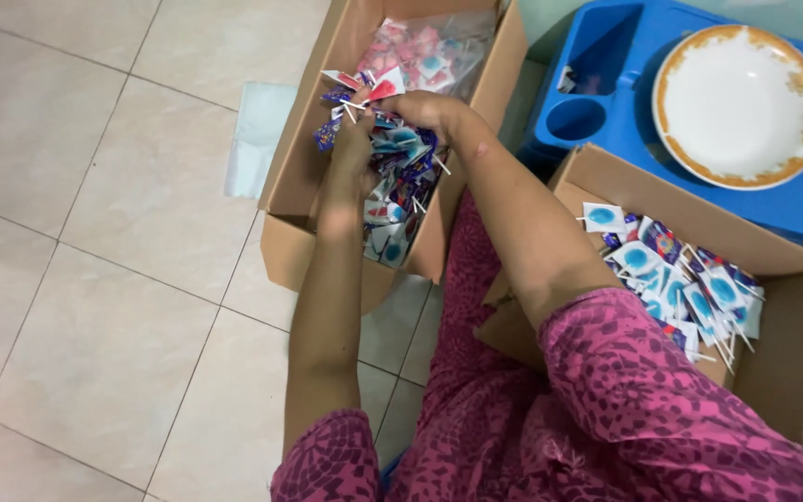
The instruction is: Sorting and packaging small food items into cardboard boxes on the floor.
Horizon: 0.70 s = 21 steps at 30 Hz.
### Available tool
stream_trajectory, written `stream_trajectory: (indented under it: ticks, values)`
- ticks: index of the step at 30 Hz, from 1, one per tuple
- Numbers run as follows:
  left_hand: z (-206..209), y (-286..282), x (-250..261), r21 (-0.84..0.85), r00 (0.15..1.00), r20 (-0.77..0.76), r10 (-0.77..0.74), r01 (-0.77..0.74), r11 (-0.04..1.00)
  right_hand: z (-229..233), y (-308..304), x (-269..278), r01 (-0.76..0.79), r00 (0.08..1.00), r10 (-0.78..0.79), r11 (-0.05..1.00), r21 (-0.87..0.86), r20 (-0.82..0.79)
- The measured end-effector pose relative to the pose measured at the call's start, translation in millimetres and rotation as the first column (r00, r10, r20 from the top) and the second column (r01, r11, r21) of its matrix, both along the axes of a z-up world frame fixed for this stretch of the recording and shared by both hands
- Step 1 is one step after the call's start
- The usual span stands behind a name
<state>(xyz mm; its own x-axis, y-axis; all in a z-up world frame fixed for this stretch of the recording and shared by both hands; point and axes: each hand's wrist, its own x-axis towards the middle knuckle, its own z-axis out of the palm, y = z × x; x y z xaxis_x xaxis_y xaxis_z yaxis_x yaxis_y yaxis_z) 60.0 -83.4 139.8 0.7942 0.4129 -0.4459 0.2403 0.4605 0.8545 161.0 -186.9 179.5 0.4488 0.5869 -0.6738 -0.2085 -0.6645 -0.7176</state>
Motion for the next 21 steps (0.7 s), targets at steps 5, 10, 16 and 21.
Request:
stream_trajectory:
  ticks: [5,10,16,21]
  values:
    - [73.5,-27.0,-18.4,0.154,0.996,-0.065,-0.056,0.065,0.986,56.9,-29.4,-19.6,0.138,0.983,-0.120,0.982,0.132,-0.140]
    - [127.8,-52.2,-30.3,0.122,0.997,0.054,-0.050,0.043,0.992,101.0,-54.7,-34.9,0.239,0.970,-0.217,0.936,0.259,-0.111]
    - [127.8,-63.9,-19.4,0.111,0.966,0.259,-0.008,-0.021,0.994,137.4,-79.4,-47.6,0.271,0.962,-0.267,0.912,0.309,-0.054]
    - [138.6,-65.2,-32.4,0.187,0.996,0.084,0.017,-0.033,0.982,126.4,-69.0,-45.0,0.204,0.971,-0.152,0.930,0.306,-0.185]
